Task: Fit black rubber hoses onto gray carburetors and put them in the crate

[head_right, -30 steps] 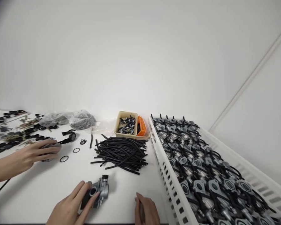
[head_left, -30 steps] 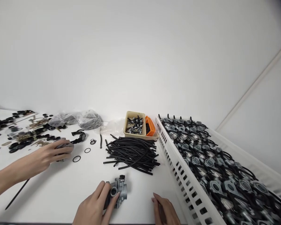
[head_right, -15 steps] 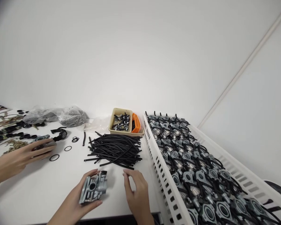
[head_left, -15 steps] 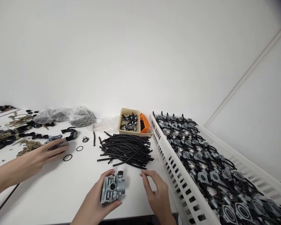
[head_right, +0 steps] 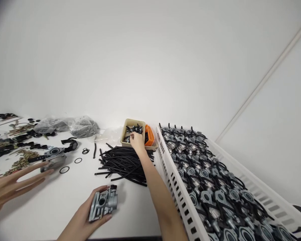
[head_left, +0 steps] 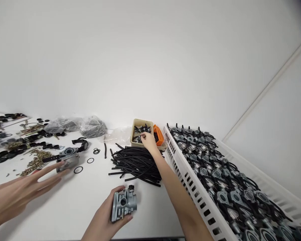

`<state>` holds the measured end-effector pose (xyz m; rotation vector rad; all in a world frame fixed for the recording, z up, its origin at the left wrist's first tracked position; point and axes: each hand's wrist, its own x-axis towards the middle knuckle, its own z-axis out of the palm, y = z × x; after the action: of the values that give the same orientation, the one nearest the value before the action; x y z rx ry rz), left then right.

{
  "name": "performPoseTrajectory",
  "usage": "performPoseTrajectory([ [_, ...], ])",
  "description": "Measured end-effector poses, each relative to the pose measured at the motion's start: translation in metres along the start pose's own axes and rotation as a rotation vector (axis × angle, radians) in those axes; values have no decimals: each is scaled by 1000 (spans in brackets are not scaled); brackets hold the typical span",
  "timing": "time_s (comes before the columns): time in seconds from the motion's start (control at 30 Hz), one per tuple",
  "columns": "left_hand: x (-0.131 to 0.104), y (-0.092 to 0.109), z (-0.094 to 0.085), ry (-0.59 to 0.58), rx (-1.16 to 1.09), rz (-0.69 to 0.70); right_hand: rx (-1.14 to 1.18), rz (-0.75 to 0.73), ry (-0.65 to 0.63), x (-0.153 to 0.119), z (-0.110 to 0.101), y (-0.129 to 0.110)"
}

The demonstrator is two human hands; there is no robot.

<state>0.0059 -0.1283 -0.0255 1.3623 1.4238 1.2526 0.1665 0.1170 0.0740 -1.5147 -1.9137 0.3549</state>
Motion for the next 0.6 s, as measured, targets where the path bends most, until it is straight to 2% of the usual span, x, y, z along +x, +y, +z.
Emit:
performPoseTrajectory([
  [0.13,3,-7,1,-58,-21,18,-80,111,5,29,16,18],
  [0.3,6,-16,3,10,-48,42,-4,198,29,43,31,36],
  [0.53,8,-11,0,-28,-124,50,374,283,175,50,29,45],
  [0.6,11,-12,-4,-110,-69,43,546,320,206,50,24,44],
])
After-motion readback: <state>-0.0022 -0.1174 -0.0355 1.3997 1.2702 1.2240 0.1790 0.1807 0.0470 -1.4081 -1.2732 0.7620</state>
